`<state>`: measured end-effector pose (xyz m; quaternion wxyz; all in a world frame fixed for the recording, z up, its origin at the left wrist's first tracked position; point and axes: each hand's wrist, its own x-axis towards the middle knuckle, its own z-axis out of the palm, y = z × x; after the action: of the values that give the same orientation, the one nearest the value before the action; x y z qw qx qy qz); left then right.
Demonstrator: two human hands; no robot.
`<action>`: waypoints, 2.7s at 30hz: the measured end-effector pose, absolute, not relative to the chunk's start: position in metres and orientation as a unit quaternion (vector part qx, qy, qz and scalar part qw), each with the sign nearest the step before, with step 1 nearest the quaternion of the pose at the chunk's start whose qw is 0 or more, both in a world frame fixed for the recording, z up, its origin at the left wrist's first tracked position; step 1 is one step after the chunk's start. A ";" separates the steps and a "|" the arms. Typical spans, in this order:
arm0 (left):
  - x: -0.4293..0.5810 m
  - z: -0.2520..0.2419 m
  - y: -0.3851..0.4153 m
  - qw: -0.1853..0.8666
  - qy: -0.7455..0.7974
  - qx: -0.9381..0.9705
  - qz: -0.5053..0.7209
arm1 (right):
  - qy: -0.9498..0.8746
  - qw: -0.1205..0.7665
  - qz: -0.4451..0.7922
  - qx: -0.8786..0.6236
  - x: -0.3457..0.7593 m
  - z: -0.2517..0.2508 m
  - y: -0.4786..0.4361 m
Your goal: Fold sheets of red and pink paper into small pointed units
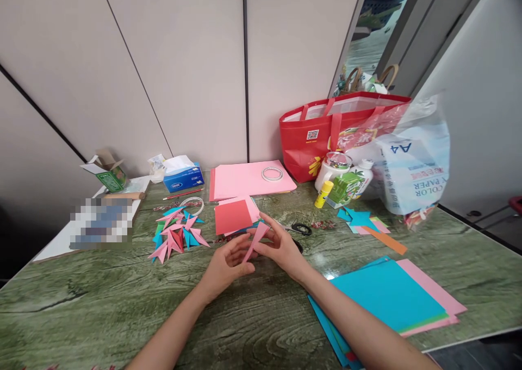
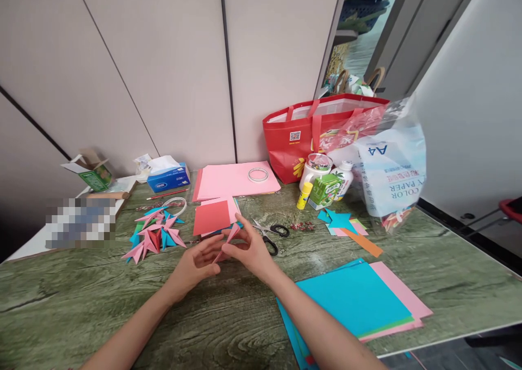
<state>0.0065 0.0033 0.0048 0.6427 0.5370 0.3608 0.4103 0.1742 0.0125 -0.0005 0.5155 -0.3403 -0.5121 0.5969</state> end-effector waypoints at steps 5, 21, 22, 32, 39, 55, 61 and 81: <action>0.006 0.007 0.004 0.692 0.335 0.479 0.423 | -0.515 0.519 0.604 -0.318 0.173 -0.001 0.013; 0.008 0.009 0.003 0.672 0.380 0.470 0.427 | -0.528 0.535 0.570 -0.332 0.170 -0.004 0.012; 0.008 0.009 0.002 0.675 0.383 0.461 0.430 | -0.526 0.538 0.568 -0.335 0.170 -0.004 0.012; 0.005 0.007 0.009 0.593 0.418 0.411 0.552 | -0.507 0.532 0.565 -0.374 0.172 -0.008 0.016; 0.001 -0.001 0.013 0.509 0.429 0.488 0.565 | -0.423 0.530 0.618 -0.398 0.170 -0.008 0.016; -0.001 0.005 0.012 0.582 0.452 0.535 0.412 | -0.466 0.540 0.568 -0.410 0.174 -0.010 0.017; -0.002 0.008 0.012 0.557 0.464 0.544 0.423 | -0.454 0.566 0.551 -0.413 0.175 -0.007 0.018; 0.011 0.016 0.005 0.641 0.324 0.423 0.552 | -0.595 0.608 0.318 -0.418 0.173 -0.008 0.013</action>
<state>0.0105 0.0051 0.0159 0.6409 0.4233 0.3238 0.5524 0.1732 0.0128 -0.0078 0.6085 -0.4179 -0.5950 0.3179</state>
